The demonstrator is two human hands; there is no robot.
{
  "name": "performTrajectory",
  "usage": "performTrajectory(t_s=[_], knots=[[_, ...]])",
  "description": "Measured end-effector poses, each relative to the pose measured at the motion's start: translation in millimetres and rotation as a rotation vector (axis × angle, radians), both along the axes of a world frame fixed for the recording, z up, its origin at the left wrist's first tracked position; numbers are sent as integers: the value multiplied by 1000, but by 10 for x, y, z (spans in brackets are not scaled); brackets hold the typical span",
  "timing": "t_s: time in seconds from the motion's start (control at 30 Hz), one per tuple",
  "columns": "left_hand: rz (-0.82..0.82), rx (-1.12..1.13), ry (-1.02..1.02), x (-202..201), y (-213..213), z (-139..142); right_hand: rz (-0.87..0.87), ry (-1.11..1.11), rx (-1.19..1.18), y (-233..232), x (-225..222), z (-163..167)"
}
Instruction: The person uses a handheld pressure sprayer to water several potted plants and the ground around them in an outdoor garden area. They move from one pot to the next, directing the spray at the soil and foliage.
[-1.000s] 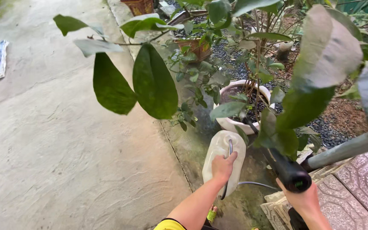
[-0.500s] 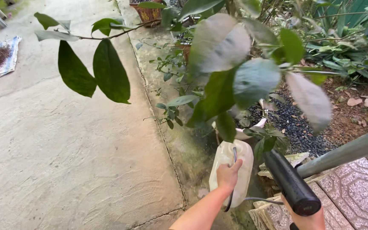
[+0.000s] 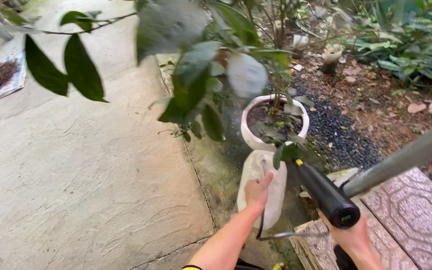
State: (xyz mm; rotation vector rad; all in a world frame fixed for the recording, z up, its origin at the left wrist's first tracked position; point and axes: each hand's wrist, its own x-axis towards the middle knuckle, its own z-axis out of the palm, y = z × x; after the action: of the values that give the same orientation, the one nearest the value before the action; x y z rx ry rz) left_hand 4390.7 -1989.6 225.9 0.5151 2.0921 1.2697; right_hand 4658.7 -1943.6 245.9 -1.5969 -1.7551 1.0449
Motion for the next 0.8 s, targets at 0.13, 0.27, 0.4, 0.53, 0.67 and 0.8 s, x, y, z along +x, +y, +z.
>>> performTrajectory(t_s=[0.13,0.27,0.4,0.53,0.67,0.8], knots=[[14,-62,92,-17,34,-86,66,-113,69,66,-22,125],[65,19,37,-36,-14,-95,76,-64,84,66,12,254],[60,26,39,-24,-25,-48,82,80,131,36,24,365],[43,28,85,11,-30,-17,81,-21,108,20,94,379],[47,31,-8,65,-29,-19,45,65,49,-7,187,284],[13,16,-2,150,-11,-40,14,87,89,-32,344,238]])
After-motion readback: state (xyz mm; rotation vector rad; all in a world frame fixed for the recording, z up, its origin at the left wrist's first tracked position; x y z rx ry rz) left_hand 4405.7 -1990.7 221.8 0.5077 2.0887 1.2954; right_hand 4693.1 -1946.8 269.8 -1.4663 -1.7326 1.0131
